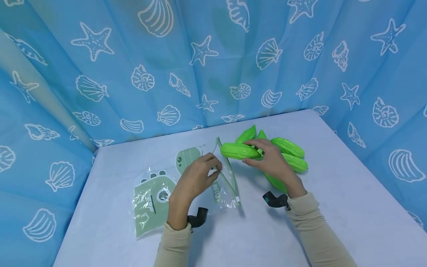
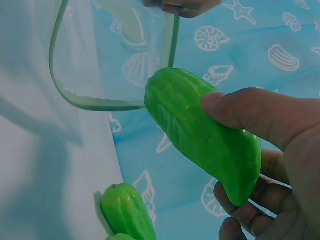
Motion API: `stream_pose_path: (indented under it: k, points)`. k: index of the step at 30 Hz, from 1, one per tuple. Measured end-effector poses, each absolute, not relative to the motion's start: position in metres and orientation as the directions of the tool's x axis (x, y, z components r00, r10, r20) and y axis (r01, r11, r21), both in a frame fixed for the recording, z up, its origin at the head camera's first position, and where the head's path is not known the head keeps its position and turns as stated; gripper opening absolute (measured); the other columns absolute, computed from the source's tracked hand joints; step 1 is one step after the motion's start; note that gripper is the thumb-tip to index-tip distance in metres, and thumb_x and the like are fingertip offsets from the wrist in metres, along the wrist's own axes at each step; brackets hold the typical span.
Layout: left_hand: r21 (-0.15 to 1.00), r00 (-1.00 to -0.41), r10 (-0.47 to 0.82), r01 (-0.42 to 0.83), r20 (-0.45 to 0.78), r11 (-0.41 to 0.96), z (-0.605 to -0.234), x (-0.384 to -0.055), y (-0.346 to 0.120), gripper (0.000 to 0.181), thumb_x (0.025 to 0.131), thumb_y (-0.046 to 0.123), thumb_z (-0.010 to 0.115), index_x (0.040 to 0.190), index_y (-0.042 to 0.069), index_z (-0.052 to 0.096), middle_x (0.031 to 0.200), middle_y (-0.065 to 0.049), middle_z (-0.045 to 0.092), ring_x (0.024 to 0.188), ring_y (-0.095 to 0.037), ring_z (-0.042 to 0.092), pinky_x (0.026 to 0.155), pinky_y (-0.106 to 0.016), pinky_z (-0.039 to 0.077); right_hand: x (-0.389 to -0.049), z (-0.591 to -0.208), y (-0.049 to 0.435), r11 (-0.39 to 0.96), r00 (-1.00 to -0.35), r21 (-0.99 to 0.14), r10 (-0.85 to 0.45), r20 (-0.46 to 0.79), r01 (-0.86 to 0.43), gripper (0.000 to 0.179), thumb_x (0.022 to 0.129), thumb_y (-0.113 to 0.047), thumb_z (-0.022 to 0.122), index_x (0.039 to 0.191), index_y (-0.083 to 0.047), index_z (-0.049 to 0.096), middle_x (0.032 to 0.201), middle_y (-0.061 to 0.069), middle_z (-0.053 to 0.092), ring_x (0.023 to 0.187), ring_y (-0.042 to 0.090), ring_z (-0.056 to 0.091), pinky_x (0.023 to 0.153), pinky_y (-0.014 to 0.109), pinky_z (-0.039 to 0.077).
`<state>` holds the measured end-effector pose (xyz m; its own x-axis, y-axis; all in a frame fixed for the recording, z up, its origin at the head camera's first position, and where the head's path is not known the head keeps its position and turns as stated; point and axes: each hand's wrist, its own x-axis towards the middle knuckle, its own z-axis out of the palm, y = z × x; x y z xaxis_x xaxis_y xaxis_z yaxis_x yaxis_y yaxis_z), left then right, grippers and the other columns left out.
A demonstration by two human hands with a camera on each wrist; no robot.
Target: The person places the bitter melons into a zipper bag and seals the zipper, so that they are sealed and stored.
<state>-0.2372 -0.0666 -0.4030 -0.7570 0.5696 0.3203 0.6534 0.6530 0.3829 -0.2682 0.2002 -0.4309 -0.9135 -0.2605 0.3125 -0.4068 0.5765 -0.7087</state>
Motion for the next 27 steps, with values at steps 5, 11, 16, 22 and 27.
stream_pose_path:
  k: [5,11,16,22,27]
  points:
    - [0.378,-0.752,0.576,0.659,0.32,0.65,-0.404,-0.237,-0.066,0.016,0.087,0.002,0.077,0.097,0.013,0.072,0.104,0.002,0.064,0.096,-0.017,0.065,0.081,-0.029,0.054,-0.267,-0.432,0.196,0.574,-0.907,-0.703,-0.288,0.307,-0.42,0.056,0.086,-0.03,0.082,0.136,-0.016,0.061,0.125,0.004,0.06,0.101,0.023,0.052,0.083,0.045,0.045]
    - [0.372,-0.746,0.579,0.666,0.328,0.647,-0.404,-0.238,-0.067,0.016,0.087,0.002,0.077,0.097,0.013,0.072,0.103,0.002,0.063,0.096,-0.016,0.065,0.08,-0.029,0.055,-0.265,-0.428,0.191,0.588,-0.917,-0.705,-0.281,0.282,-0.397,0.056,0.086,-0.03,0.081,0.136,-0.017,0.061,0.128,0.006,0.059,0.105,0.025,0.053,0.088,0.048,0.046]
    - [0.364,-0.739,0.579,0.674,0.345,0.643,-0.403,-0.237,-0.066,0.017,0.086,0.001,0.077,0.096,0.013,0.071,0.102,0.001,0.063,0.095,-0.016,0.065,0.079,-0.029,0.055,-0.266,-0.427,0.188,0.6,-0.928,-0.71,-0.283,0.244,-0.369,0.058,0.086,-0.031,0.081,0.138,-0.017,0.06,0.137,0.01,0.055,0.117,0.031,0.053,0.095,0.054,0.045]
    - [0.382,-0.745,0.582,0.667,0.328,0.639,-0.403,-0.237,-0.065,0.016,0.087,0.002,0.077,0.096,0.012,0.071,0.102,0.001,0.063,0.094,-0.017,0.065,0.079,-0.03,0.055,-0.268,-0.431,0.186,0.603,-0.911,-0.685,-0.322,0.26,-0.408,0.058,0.086,-0.031,0.081,0.137,-0.013,0.06,0.137,0.013,0.055,0.116,0.033,0.053,0.092,0.054,0.046]
    - [0.379,-0.752,0.583,0.659,0.309,0.649,-0.402,-0.237,-0.065,0.014,0.086,0.001,0.077,0.097,0.009,0.072,0.103,0.0,0.062,0.095,-0.017,0.065,0.08,-0.03,0.055,-0.269,-0.435,0.182,0.584,-0.896,-0.683,-0.342,0.283,-0.439,0.056,0.086,-0.03,0.082,0.135,-0.014,0.062,0.136,0.012,0.057,0.118,0.032,0.053,0.092,0.052,0.047]
